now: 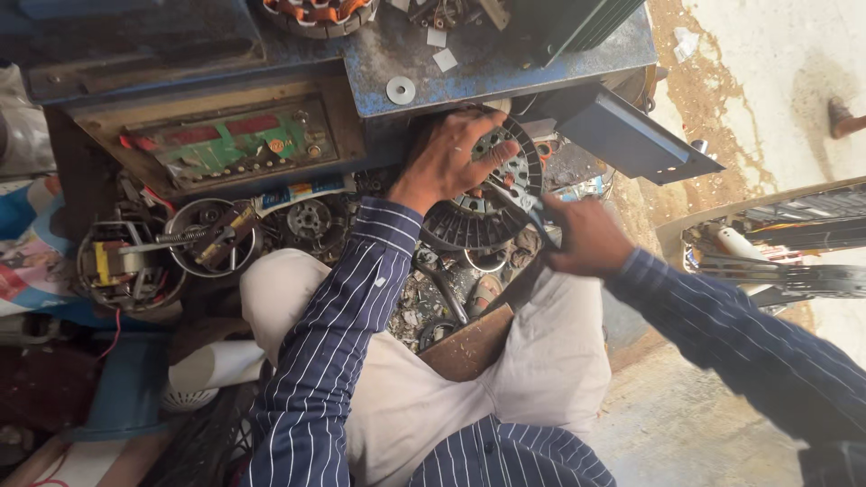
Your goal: The person repairs a fan motor by using pliers to adjust wires and components on the stator, then cleans a metal part with a black cloth.
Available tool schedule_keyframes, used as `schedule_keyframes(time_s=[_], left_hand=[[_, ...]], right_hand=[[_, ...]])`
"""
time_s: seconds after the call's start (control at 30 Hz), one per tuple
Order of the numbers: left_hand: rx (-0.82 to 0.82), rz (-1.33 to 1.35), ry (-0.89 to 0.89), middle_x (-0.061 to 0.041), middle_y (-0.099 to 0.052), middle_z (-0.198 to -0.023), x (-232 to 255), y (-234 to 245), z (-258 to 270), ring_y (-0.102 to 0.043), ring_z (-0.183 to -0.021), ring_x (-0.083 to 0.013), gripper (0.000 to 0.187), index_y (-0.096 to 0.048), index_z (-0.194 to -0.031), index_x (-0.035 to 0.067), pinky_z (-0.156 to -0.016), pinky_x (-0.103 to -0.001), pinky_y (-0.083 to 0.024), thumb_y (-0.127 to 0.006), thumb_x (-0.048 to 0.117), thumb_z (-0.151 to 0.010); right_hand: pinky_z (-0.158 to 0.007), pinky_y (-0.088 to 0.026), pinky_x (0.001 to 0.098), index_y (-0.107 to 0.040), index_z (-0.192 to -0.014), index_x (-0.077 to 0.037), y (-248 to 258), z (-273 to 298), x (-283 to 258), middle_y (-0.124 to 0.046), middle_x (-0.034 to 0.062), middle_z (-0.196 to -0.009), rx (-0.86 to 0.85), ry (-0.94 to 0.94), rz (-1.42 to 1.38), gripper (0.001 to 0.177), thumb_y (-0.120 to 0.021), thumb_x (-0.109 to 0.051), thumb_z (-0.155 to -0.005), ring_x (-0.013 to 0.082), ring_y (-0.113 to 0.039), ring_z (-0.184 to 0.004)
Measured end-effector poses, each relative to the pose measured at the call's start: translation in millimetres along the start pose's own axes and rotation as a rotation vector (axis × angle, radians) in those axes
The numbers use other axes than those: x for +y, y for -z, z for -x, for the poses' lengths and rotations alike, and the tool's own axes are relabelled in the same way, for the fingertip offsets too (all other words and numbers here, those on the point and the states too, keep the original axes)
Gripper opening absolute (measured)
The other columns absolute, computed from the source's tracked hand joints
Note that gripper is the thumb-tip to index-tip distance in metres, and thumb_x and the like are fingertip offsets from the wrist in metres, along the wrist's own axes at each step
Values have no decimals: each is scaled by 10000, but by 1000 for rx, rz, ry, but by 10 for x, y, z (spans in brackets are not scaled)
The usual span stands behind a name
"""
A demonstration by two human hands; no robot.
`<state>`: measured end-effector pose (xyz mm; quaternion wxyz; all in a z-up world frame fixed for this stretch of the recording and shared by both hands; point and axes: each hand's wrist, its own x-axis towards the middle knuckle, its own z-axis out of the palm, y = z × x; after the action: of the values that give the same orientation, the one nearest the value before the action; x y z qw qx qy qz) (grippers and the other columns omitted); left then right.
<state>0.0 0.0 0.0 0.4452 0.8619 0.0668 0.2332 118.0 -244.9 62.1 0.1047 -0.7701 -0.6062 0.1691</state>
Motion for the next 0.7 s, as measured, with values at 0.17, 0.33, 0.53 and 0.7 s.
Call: schedule_keyframes(time_s=[0.17, 0.33, 0.53, 0.7], left_hand=[[-46, -77, -112, -250, -672, -1356, 77, -16, 23, -502, -1403, -462, 857, -660, -1343, -12, -1164, -522, -365, -462, 735, -975], [-109, 9, -82, -270, -660, -1328, 161, 144, -74, -583, -1314, -434, 926, -661, -1323, -32, -1140, -486, -431, -477, 790, -938], [-186, 28, 13, -244, -671, -1337, 279, 248, -105, -626, -1273, -398, 899, -664, -1298, -14, -1099, -450, -472, -441, 780, -941], [-170, -21, -33, -252, -640, -1395, 260, 198, -71, -565, -1365, -424, 887, -661, -1348, -1, -1158, -482, -424, -375, 766, -1009]], right_hand=[[-560, -456, 374, -572, -1190, -42, -198, 194, 25, -613, 37, -843, -183, -200, -942, 495, -664, -21, -704, 209, -573, -646], [-449, -338, 231, -497, -1010, -104, -544, 253, -47, -458, -34, -786, -435, -299, -1985, 336, -628, 7, -722, 67, -411, -558], [-429, -247, 255, -427, -901, -136, -583, 463, -702, -334, -51, -726, -546, 220, -3100, 314, -656, -33, -713, 64, -255, -523], [-420, -230, 250, -408, -921, -135, -770, 905, -913, -302, -65, -702, -378, 299, -3092, 361, -684, -82, -694, 67, -221, -507]])
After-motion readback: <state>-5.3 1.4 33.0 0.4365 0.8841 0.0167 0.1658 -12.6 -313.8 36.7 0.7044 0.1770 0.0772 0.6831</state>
